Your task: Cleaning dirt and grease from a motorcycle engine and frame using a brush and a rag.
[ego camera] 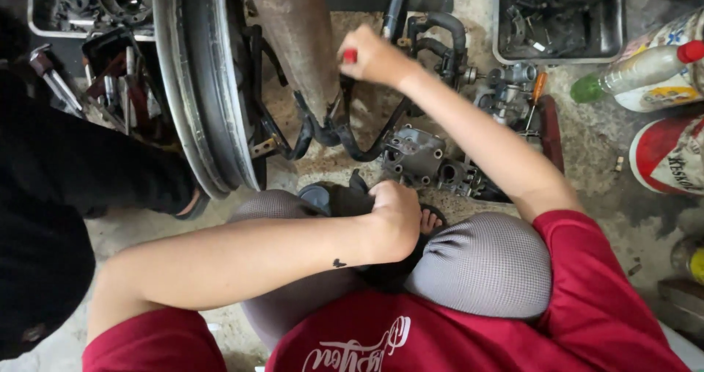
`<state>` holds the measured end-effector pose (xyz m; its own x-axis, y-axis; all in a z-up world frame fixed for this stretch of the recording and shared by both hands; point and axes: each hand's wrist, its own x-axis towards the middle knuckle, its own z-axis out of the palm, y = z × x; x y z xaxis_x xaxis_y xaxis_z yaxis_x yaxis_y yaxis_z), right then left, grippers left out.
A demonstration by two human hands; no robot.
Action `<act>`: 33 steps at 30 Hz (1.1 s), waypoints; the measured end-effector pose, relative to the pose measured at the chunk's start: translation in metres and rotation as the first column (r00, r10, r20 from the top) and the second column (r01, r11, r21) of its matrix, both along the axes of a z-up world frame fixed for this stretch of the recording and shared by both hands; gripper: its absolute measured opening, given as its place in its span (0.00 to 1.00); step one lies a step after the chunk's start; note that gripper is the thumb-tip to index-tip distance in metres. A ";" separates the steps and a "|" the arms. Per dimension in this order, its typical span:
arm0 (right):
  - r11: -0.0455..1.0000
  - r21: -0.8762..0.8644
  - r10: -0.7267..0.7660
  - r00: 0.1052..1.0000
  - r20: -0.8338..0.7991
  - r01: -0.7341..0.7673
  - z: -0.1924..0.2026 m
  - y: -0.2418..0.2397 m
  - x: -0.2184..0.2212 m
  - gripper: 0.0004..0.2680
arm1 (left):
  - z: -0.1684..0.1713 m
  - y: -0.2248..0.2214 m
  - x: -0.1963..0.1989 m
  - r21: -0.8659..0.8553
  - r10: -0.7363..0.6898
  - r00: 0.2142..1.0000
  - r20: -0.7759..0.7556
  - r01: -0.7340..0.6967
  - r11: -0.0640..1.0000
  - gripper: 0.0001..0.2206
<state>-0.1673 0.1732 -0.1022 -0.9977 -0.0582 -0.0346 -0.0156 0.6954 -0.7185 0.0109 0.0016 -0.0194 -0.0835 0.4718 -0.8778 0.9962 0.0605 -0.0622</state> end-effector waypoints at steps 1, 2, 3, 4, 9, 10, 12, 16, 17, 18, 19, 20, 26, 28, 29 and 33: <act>1.000 -0.004 0.005 1.000 0.000 -0.005 0.008 -0.002 -0.002 0.08 | -0.001 -0.001 0.000 -0.004 0.005 1.000 0.000 -0.005 1.000 0.26; 0.997 0.051 -0.065 0.998 0.011 0.065 0.016 -0.003 -0.002 0.08 | -0.001 -0.001 0.000 -0.004 0.028 1.000 0.007 -0.028 1.000 0.25; 0.985 0.106 -0.136 0.991 0.019 0.133 0.024 -0.003 -0.003 0.10 | -0.001 -0.001 0.000 -0.005 0.051 0.999 0.015 -0.051 0.999 0.24; 0.985 0.105 -0.139 0.990 0.020 0.136 0.039 -0.010 0.001 0.10 | -0.003 -0.002 -0.001 -0.007 0.047 0.999 0.015 -0.047 0.999 0.24; 0.913 -0.253 -0.192 0.886 0.422 0.319 0.071 -0.017 0.015 0.11 | 0.001 0.000 -0.004 -0.012 0.001 1.000 -0.010 -0.001 1.000 0.25; 0.913 -0.254 -0.191 0.886 0.423 0.318 0.044 -0.004 0.011 0.11 | -0.001 0.001 -0.003 -0.013 0.002 1.000 -0.009 -0.002 1.000 0.25; 0.949 -0.012 -0.314 0.947 0.073 0.316 -0.009 0.021 0.000 0.14 | -0.003 0.002 -0.002 -0.008 -0.008 1.000 -0.017 0.008 1.000 0.25; 0.896 -0.074 -0.411 0.882 0.232 0.437 0.045 -0.005 0.026 0.09 | -0.004 0.004 -0.003 0.012 0.001 0.999 -0.041 0.000 1.000 0.26; 0.946 -0.109 -0.270 0.930 0.249 0.304 0.062 -0.011 0.035 0.05 | 0.000 0.005 -0.004 0.015 -0.052 0.997 -0.057 0.053 0.998 0.26; 0.975 -0.151 -0.120 0.957 0.265 0.164 0.077 -0.020 0.045 0.07 | 0.003 0.004 -0.003 0.012 -0.103 0.992 -0.071 0.104 0.995 0.26; 0.975 -0.154 -0.117 0.957 0.266 0.162 0.101 -0.022 0.052 0.07 | -0.006 0.005 -0.002 0.009 -0.101 0.992 -0.070 0.102 0.995 0.26; 0.952 -0.279 -0.013 0.933 0.361 0.122 0.124 -0.024 0.060 0.05 | -0.016 0.006 0.000 0.035 -0.076 0.992 -0.097 0.080 0.996 0.27; 0.843 -0.525 0.100 0.925 0.367 0.117 0.121 -0.005 0.071 0.07 | -0.004 0.016 -0.004 0.006 -0.077 0.992 -0.104 0.078 0.997 0.29; 0.847 -0.520 0.093 0.933 0.348 0.110 0.080 0.005 0.063 0.06 | 0.000 0.018 -0.004 -0.002 -0.084 0.990 -0.115 0.085 0.996 0.29; 0.915 -0.336 -0.141 0.957 0.254 0.224 0.046 0.011 0.056 0.05 | 0.003 0.019 -0.004 -0.026 -0.102 0.991 -0.089 0.100 0.995 0.29; 0.846 -0.432 -0.308 0.948 0.082 0.313 0.020 0.024 0.058 0.06 | -0.005 0.023 -0.003 -0.006 -0.048 0.996 -0.076 0.048 0.999 0.24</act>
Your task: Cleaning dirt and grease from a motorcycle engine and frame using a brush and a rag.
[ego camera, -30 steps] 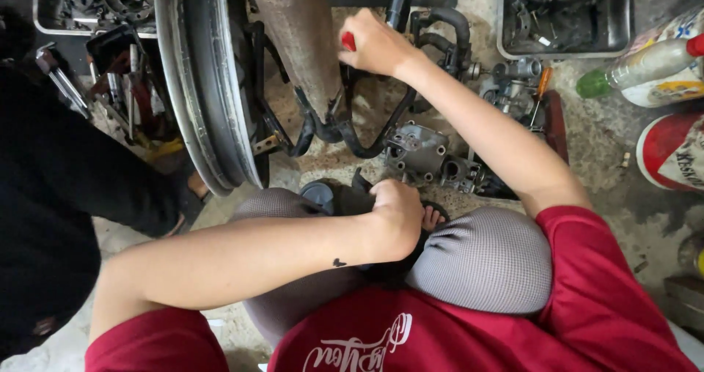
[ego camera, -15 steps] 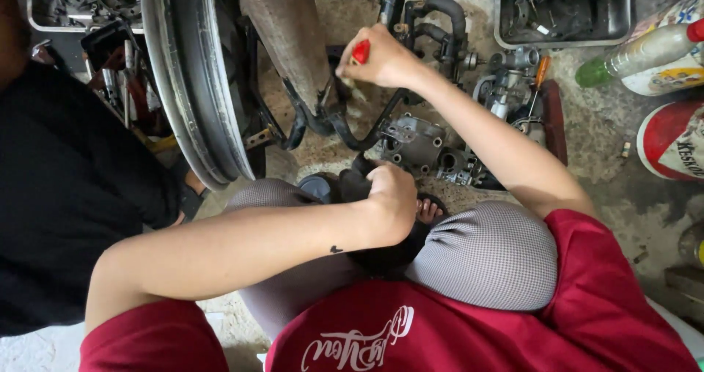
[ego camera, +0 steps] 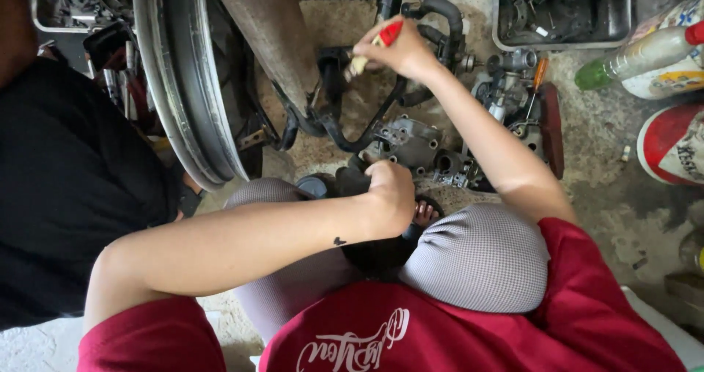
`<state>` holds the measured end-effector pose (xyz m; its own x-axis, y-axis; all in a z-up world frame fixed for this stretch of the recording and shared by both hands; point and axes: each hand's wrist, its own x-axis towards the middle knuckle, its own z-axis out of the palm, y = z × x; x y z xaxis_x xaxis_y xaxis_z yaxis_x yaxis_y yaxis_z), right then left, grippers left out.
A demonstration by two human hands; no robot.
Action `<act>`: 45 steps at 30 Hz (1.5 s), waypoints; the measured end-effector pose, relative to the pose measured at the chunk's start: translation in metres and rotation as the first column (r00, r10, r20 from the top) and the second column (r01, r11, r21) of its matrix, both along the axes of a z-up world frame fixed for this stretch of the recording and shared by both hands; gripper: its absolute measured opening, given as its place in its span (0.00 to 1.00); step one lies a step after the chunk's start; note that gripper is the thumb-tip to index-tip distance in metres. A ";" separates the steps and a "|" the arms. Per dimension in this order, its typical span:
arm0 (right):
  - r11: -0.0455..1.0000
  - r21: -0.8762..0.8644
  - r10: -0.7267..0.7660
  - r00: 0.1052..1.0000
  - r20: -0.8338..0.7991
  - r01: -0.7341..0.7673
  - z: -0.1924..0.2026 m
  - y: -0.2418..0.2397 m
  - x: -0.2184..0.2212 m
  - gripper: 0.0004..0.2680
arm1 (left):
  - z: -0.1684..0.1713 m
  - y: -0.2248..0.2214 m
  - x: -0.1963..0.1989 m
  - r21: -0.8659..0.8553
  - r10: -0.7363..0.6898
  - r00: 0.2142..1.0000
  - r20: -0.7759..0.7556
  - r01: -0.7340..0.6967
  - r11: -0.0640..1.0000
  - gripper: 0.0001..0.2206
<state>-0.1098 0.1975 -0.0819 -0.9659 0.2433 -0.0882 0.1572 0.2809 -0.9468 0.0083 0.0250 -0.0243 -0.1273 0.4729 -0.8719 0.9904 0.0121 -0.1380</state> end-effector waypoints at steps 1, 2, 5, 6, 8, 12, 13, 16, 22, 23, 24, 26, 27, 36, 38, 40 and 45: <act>1.000 -0.004 0.006 1.000 0.002 -0.006 0.013 -0.006 0.004 0.06 | -0.003 0.001 0.001 -0.004 0.006 1.000 0.002 -0.006 1.000 0.24; 0.996 -0.015 0.088 0.996 0.012 -0.088 0.025 -0.011 0.008 0.06 | -0.007 0.003 0.003 -0.002 0.027 1.000 -0.008 -0.027 1.000 0.26; 0.980 -0.074 0.188 0.982 0.036 -0.185 0.040 -0.011 0.012 0.06 | -0.007 0.008 0.006 -0.026 0.035 0.999 -0.008 -0.036 0.999 0.27; 0.971 -0.119 0.213 0.976 0.051 -0.206 0.043 -0.009 0.011 0.06 | -0.005 0.011 0.007 -0.050 0.029 1.000 0.003 -0.029 0.998 0.28; 0.989 -0.073 0.136 0.982 0.128 -0.127 0.028 -0.011 0.001 0.05 | -0.001 0.017 0.011 -0.054 0.032 0.999 -0.001 -0.032 0.998 0.30; 0.955 0.293 0.027 0.977 -0.210 0.037 -0.053 -0.015 -0.033 0.04 | -0.003 0.037 0.015 -0.040 0.064 0.998 0.020 -0.063 0.997 0.33; 0.955 0.294 0.031 0.976 -0.214 0.034 -0.042 -0.018 -0.027 0.04 | 0.009 0.042 0.014 -0.038 0.068 0.998 0.016 -0.067 0.997 0.33; 0.956 0.266 0.133 0.991 -0.010 -0.126 -0.005 -0.023 -0.010 0.11 | 0.035 0.053 0.008 -0.112 0.059 0.997 0.040 -0.054 0.992 0.41; 0.941 0.225 0.267 0.963 -0.032 -0.253 0.001 -0.028 -0.014 0.08 | 0.051 0.055 0.013 -0.042 0.247 0.966 0.071 -0.245 0.969 0.27; 0.938 0.283 0.234 0.968 -0.093 -0.199 -0.014 -0.029 -0.024 0.06 | 0.064 0.054 0.014 -0.024 0.254 0.962 0.101 -0.253 0.967 0.27; 0.931 0.336 0.203 0.967 -0.157 -0.142 -0.029 -0.030 -0.033 0.04 | 0.078 0.053 0.016 -0.007 0.260 0.956 0.132 -0.262 0.965 0.26; 0.932 0.352 0.142 0.981 -0.131 -0.088 -0.085 -0.024 -0.045 0.04 | 0.079 0.039 0.028 0.111 0.218 0.963 0.161 -0.237 0.965 0.17; 0.929 0.371 0.061 0.992 -0.112 -0.016 -0.110 -0.017 -0.055 0.06 | 0.080 0.034 0.032 0.230 0.155 0.972 0.177 -0.194 0.954 0.11; 0.749 -0.617 -0.314 0.949 -0.012 0.240 0.043 0.032 0.033 0.05 | 0.142 -0.050 -0.004 0.461 0.389 0.921 0.028 -0.357 0.812 0.08; 0.721 -0.635 -0.396 0.917 -0.050 0.277 0.072 0.026 0.059 0.05 | 0.123 -0.052 -0.008 0.483 0.406 0.913 0.048 -0.377 0.790 0.07; 0.679 -0.656 -0.484 0.873 -0.062 0.330 0.077 0.022 0.089 0.05 | 0.095 -0.056 -0.009 0.488 0.413 0.907 0.084 -0.399 0.776 0.07; 0.962 -0.230 -0.241 0.854 -0.461 0.147 0.096 -0.022 0.118 0.08 | 0.044 -0.071 -0.004 0.560 0.529 0.841 0.118 -0.496 0.663 0.07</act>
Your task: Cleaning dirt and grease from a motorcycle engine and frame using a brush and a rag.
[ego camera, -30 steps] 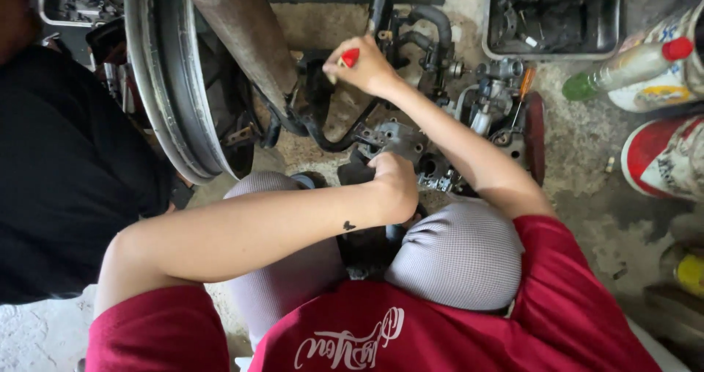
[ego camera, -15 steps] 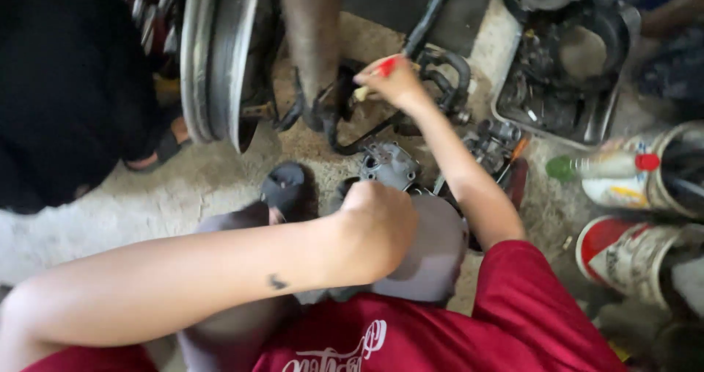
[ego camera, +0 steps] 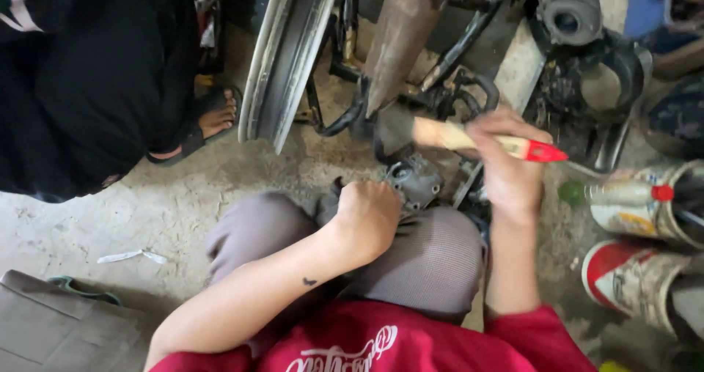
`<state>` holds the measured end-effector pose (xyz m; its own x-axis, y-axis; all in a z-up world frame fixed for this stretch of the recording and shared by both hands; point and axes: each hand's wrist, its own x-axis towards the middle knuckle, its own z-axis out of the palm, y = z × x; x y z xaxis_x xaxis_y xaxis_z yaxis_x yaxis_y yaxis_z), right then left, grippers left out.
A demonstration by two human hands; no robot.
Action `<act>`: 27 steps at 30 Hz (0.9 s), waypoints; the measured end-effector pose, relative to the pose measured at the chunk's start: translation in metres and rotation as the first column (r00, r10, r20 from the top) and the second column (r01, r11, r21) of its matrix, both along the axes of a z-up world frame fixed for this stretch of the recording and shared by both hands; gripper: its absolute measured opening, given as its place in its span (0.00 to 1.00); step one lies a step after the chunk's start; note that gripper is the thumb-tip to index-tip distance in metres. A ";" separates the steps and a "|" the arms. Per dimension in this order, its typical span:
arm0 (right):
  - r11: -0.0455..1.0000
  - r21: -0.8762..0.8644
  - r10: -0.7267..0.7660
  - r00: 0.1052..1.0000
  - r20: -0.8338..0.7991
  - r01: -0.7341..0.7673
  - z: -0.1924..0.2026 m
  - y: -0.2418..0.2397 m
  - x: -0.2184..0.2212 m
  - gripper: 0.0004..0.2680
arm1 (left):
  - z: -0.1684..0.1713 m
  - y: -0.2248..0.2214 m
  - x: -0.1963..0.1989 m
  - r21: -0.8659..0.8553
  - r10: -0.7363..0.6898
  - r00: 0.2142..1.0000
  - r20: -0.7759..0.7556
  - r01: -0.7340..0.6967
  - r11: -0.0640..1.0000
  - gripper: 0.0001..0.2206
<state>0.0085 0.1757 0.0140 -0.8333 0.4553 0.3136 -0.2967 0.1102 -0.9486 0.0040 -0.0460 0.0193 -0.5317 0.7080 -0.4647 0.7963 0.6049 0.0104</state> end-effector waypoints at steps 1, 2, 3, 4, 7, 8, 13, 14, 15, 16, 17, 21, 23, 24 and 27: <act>1.000 0.001 -0.013 1.000 0.010 0.013 0.018 -0.020 -0.004 0.08 | -0.018 0.000 0.006 0.001 -0.013 1.000 0.010 0.013 1.000 0.07; 0.970 0.242 0.019 0.999 -0.031 -0.011 0.036 -0.041 -0.012 0.07 | -0.035 -0.002 0.008 0.038 -0.043 0.999 0.014 0.042 0.998 0.07; 0.883 0.469 0.060 0.997 -0.056 -0.027 0.054 -0.062 -0.020 0.05 | -0.053 -0.005 0.009 0.076 -0.073 0.997 0.018 0.072 0.995 0.07; 0.884 0.468 0.031 0.998 -0.054 -0.002 0.047 -0.070 -0.016 0.05 | -0.063 -0.012 0.008 0.074 -0.102 0.995 0.021 0.101 0.992 0.07; 0.843 0.526 0.068 0.991 0.112 -0.117 0.045 -0.097 0.003 0.04 | -0.091 -0.032 0.009 0.033 -0.159 0.987 0.008 0.158 0.987 0.07; 0.836 0.534 0.075 0.990 0.123 -0.130 0.057 -0.106 0.008 0.04 | -0.100 -0.038 0.007 0.037 -0.124 0.991 -0.043 0.125 0.991 0.06; 0.731 0.666 -0.151 0.987 -0.052 0.147 0.050 -0.131 0.007 0.06 | -0.103 -0.061 -0.018 0.067 -0.124 0.987 -0.098 0.131 0.989 0.07; 0.726 0.675 -0.114 0.991 -0.073 0.133 0.034 -0.131 0.007 0.05 | -0.101 -0.064 -0.020 0.092 -0.099 0.992 -0.075 0.105 0.990 0.08; 0.720 0.684 -0.076 0.993 -0.093 0.119 0.017 -0.131 0.007 0.03 | -0.099 -0.066 -0.022 0.115 -0.073 0.996 -0.051 0.079 0.990 0.08; 0.719 0.682 -0.097 0.991 -0.089 0.132 0.002 -0.137 0.009 0.03 | -0.093 -0.072 -0.024 0.114 -0.095 0.994 -0.048 0.100 0.989 0.08; 0.721 0.692 -0.008 1.000 0.002 0.004 -0.013 -0.143 0.010 0.02 | -0.087 -0.077 -0.027 0.137 -0.107 0.993 -0.051 0.113 0.984 0.10; 0.741 0.670 -0.045 0.999 -0.013 0.042 0.014 -0.175 0.021 0.02 | -0.075 -0.095 -0.031 0.194 -0.178 0.980 -0.088 0.192 0.962 0.11; 0.691 0.706 -0.092 0.987 -0.131 0.158 0.003 -0.170 0.015 0.03 | -0.058 -0.093 -0.043 0.241 -0.156 0.983 -0.097 0.175 0.954 0.10; 0.622 0.733 -0.124 0.959 -0.255 0.275 -0.002 -0.168 0.014 0.04 | -0.049 -0.090 -0.049 0.298 -0.130 0.985 -0.111 0.157 0.941 0.09; 0.618 0.748 -0.105 0.969 -0.225 0.241 -0.002 -0.178 0.011 0.04 | -0.030 -0.097 -0.068 0.139 -0.134 0.991 0.002 0.132 0.981 0.06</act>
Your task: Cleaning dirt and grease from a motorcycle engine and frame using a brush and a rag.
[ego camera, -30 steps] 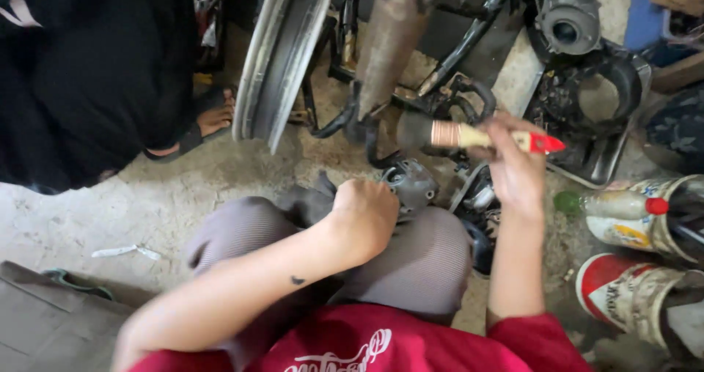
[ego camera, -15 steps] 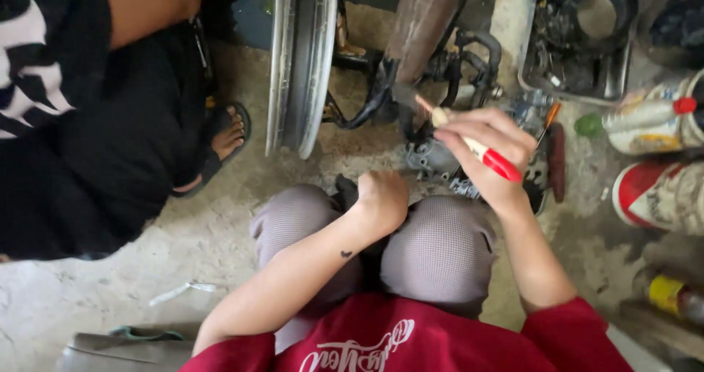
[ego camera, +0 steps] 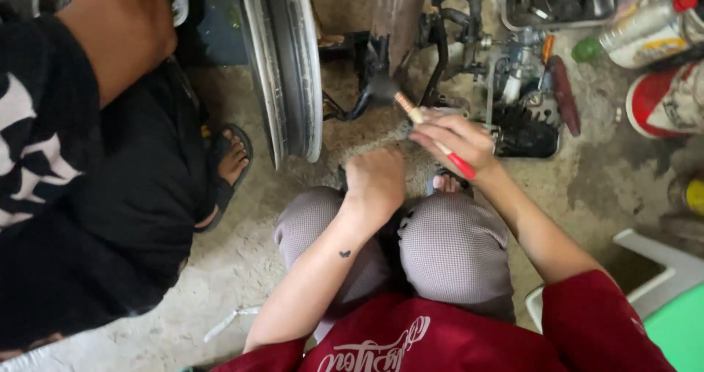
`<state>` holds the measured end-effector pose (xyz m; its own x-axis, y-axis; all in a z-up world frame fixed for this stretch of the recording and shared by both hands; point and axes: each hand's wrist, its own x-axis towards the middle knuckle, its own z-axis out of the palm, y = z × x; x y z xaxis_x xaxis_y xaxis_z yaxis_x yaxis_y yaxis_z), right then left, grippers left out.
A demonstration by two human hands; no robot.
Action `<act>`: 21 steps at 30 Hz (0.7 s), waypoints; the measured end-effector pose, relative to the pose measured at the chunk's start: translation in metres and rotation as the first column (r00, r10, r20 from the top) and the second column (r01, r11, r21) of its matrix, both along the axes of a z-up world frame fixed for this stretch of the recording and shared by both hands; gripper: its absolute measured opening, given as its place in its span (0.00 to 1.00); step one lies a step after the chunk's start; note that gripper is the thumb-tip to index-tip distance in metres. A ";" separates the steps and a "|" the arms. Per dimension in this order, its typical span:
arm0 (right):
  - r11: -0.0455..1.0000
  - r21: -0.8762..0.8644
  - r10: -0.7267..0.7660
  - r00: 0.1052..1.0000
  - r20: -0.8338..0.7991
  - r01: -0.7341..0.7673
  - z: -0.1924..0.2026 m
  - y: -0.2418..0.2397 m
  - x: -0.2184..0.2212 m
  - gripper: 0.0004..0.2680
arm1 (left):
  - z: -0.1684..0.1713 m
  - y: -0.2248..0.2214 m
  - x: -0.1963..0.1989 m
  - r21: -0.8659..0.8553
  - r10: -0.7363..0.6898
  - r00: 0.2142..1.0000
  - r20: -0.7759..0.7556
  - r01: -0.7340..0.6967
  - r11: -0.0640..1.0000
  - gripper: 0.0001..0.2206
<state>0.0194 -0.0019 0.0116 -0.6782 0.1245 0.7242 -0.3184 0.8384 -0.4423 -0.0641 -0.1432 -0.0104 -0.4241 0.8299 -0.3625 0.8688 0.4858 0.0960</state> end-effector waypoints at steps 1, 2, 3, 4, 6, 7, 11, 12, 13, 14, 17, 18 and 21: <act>1.000 -0.001 -0.014 1.000 0.002 0.014 -0.007 -0.003 0.006 0.04 | 0.009 -0.004 -0.002 -0.001 -0.014 1.000 0.002 0.014 1.000 0.06; 1.000 -0.016 0.006 0.983 0.182 -0.003 -0.015 -0.005 0.013 0.03 | 0.017 -0.009 -0.004 0.026 0.020 1.000 -0.006 -0.020 0.999 0.11; 0.999 -0.040 0.033 0.934 0.356 -0.020 -0.023 -0.010 0.020 0.03 | 0.025 -0.015 -0.006 0.050 0.057 0.998 -0.011 -0.057 0.997 0.18; 0.999 -0.044 0.023 0.933 0.359 -0.008 -0.053 -0.003 0.030 0.03 | 0.030 -0.019 -0.003 0.045 0.045 0.999 -0.008 -0.044 0.998 0.18; 0.972 -0.212 -0.025 0.945 0.325 0.098 -0.113 0.015 0.049 0.03 | 0.040 -0.022 0.000 0.069 -0.001 0.999 -0.032 0.003 0.998 0.19; 0.972 -0.207 -0.038 0.948 0.315 0.108 -0.094 0.017 0.050 0.03 | 0.040 -0.020 0.002 0.075 -0.012 0.999 -0.042 0.016 0.997 0.19; 0.913 -0.252 -0.264 0.936 0.232 0.320 -0.078 0.035 0.084 0.10 | 0.054 -0.023 0.017 -0.026 -0.113 0.986 0.123 0.117 0.993 0.12; 0.882 -0.199 -0.380 0.895 0.236 0.427 -0.087 0.049 0.094 0.08 | 0.062 -0.021 0.018 -0.022 -0.126 0.981 0.149 0.131 0.991 0.12; 0.875 -0.198 -0.394 0.888 0.235 0.441 -0.074 0.056 0.091 0.08 | 0.057 -0.018 0.021 -0.021 -0.143 0.979 0.149 0.147 0.989 0.12; 0.842 -0.237 -0.456 0.874 0.166 0.484 -0.060 0.063 0.087 0.08 | 0.052 -0.016 0.024 -0.017 -0.155 0.979 0.131 0.158 0.987 0.12; 0.791 -0.377 -0.460 0.875 0.154 0.482 -0.015 0.058 0.053 0.06 | 0.034 -0.012 0.038 -0.024 -0.203 0.974 0.097 0.207 0.978 0.15; 0.768 -0.472 -0.388 0.901 0.192 0.432 0.002 0.054 0.036 0.07 | 0.028 -0.008 0.042 -0.030 -0.231 0.970 0.073 0.234 0.972 0.20; 0.845 -0.252 -0.298 0.806 0.511 0.472 0.012 0.068 0.013 0.12 | 0.036 0.010 0.046 -0.152 -0.232 0.943 0.239 0.272 0.950 0.32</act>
